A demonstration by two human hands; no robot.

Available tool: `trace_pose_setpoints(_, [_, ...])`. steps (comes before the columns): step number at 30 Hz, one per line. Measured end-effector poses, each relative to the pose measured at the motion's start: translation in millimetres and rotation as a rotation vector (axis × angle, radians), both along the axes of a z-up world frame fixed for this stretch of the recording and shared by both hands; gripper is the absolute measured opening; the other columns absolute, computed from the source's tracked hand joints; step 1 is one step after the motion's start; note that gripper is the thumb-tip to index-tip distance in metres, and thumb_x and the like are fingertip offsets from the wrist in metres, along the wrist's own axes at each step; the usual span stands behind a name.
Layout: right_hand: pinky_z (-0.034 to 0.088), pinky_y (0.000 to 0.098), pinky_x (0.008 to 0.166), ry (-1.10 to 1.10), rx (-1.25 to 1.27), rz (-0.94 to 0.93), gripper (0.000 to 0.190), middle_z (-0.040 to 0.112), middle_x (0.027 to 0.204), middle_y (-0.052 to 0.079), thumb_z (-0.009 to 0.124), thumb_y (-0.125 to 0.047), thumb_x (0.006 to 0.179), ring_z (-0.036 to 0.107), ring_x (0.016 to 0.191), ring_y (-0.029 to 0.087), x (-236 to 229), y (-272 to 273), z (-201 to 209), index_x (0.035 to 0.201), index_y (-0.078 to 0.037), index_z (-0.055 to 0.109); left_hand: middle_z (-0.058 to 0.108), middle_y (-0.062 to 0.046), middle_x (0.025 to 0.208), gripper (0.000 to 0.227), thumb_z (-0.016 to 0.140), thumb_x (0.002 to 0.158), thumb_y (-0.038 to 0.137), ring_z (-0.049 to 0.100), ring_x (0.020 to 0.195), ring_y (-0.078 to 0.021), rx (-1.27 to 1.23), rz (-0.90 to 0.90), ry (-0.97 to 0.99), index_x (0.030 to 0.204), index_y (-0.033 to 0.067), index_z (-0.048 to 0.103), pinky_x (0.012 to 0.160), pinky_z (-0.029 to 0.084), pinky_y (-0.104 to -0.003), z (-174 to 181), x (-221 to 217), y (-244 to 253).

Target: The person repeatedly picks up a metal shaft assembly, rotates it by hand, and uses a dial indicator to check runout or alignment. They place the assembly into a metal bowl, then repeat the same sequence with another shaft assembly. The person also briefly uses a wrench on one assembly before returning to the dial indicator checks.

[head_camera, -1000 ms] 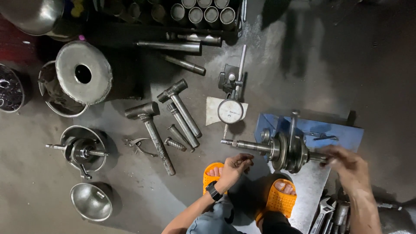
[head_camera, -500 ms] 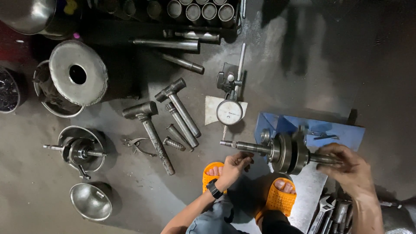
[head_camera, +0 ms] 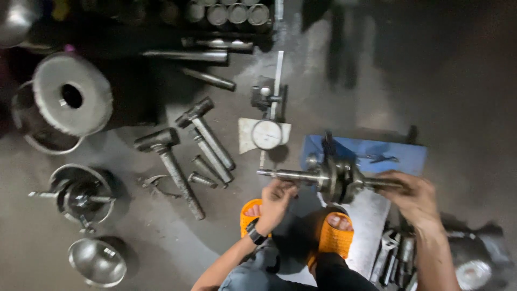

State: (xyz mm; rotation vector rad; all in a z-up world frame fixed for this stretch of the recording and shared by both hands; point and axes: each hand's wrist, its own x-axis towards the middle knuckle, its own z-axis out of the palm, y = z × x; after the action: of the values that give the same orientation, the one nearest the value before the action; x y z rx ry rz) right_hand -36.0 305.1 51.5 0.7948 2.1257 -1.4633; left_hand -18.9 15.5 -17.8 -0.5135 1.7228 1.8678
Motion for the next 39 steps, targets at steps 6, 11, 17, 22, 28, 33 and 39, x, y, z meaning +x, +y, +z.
trace_pose_setpoints(6, [0.037, 0.0502, 0.098, 0.051, -0.234, 0.29, 0.061, 0.052, 0.126, 0.023, 0.055, 0.002, 0.067, 0.047, 0.119, 0.039, -69, -13, 51, 0.127, 0.002, 0.043, 0.061, -0.016, 0.081, 0.032, 0.061, 0.073, -0.009, 0.059, 0.067, -0.0206, 0.397, 0.279, 0.109, 0.104, -0.0069, 0.055, 0.067, 0.049, -0.03, 44, -36, 22])
trace_pose_setpoints(11, [0.038, 0.0489, 0.094, 0.219, -0.317, 0.57, 0.047, 0.06, 0.116, 0.02, 0.056, -0.005, 0.074, 0.052, 0.113, 0.035, -104, -52, 69, 0.12, -0.002, 0.055, 0.062, -0.016, 0.072, 0.011, 0.064, 0.081, 0.005, 0.059, 0.06, -0.021, 0.395, 0.358, 0.147, 0.089, -0.0037, 0.065, 0.06, 0.05, -0.031, 54, -45, 32])
trace_pose_setpoints(17, [0.052, 0.0275, 0.07, 0.528, -0.14, -0.051, 0.017, 0.069, 0.078, 0.006, 0.071, -0.015, 0.076, 0.065, 0.076, 0.014, -55, -93, 82, 0.091, -0.008, 0.069, 0.065, -0.017, 0.084, 0.022, 0.061, 0.085, 0.01, 0.062, 0.071, -0.0197, 0.39, 0.347, 0.17, 0.101, -0.004, 0.063, 0.067, 0.052, -0.03, 43, -30, 29])
trace_pose_setpoints(22, [0.055, 0.0376, 0.074, 0.884, -0.085, 0.04, 0.014, 0.07, 0.082, 0.012, 0.07, -0.001, 0.071, 0.07, 0.081, 0.029, -14, -104, 110, 0.085, -0.001, 0.069, 0.065, -0.025, 0.082, 0.022, 0.061, 0.084, 0.009, 0.065, 0.068, -0.0287, -0.242, 0.119, 0.282, 0.097, -0.0081, 0.062, 0.063, 0.053, -0.04, 97, -5, -12])
trace_pose_setpoints(28, [0.056, 0.0328, 0.06, 0.944, -0.193, 0.116, 0.009, 0.069, 0.072, 0.012, 0.071, -0.004, 0.07, 0.07, 0.065, 0.022, -1, -84, 158, 0.077, -0.001, 0.067, 0.065, -0.018, 0.078, 0.034, 0.047, 0.087, 0.027, 0.063, 0.06, -0.0235, -0.095, 0.186, 0.489, 0.094, -0.0019, 0.063, 0.057, 0.051, -0.031, 157, -49, -25])
trace_pose_setpoints(33, [0.058, 0.0312, 0.053, 0.946, -0.443, 0.347, 0.022, 0.07, 0.068, 0.011, 0.063, -0.02, 0.077, 0.071, 0.059, 0.02, -20, -71, 217, 0.081, 0.001, 0.067, 0.056, -0.021, 0.106, 0.044, 0.048, 0.08, 0.028, 0.054, 0.094, -0.0272, 0.366, -0.029, 0.115, 0.108, -0.0053, 0.056, 0.08, 0.044, -0.036, 163, -78, 53])
trace_pose_setpoints(39, [0.036, 0.0438, 0.079, 0.833, -0.132, 0.82, 0.04, 0.056, 0.11, 0.018, 0.057, -0.015, 0.083, 0.054, 0.097, 0.032, -23, -86, 244, 0.12, -0.003, 0.051, 0.026, -0.026, 0.128, 0.087, 0.055, 0.077, 0.059, 0.024, 0.12, -0.0354, 0.745, -0.314, 0.654, 0.124, -0.0111, 0.031, 0.101, 0.019, -0.042, 75, -28, 80])
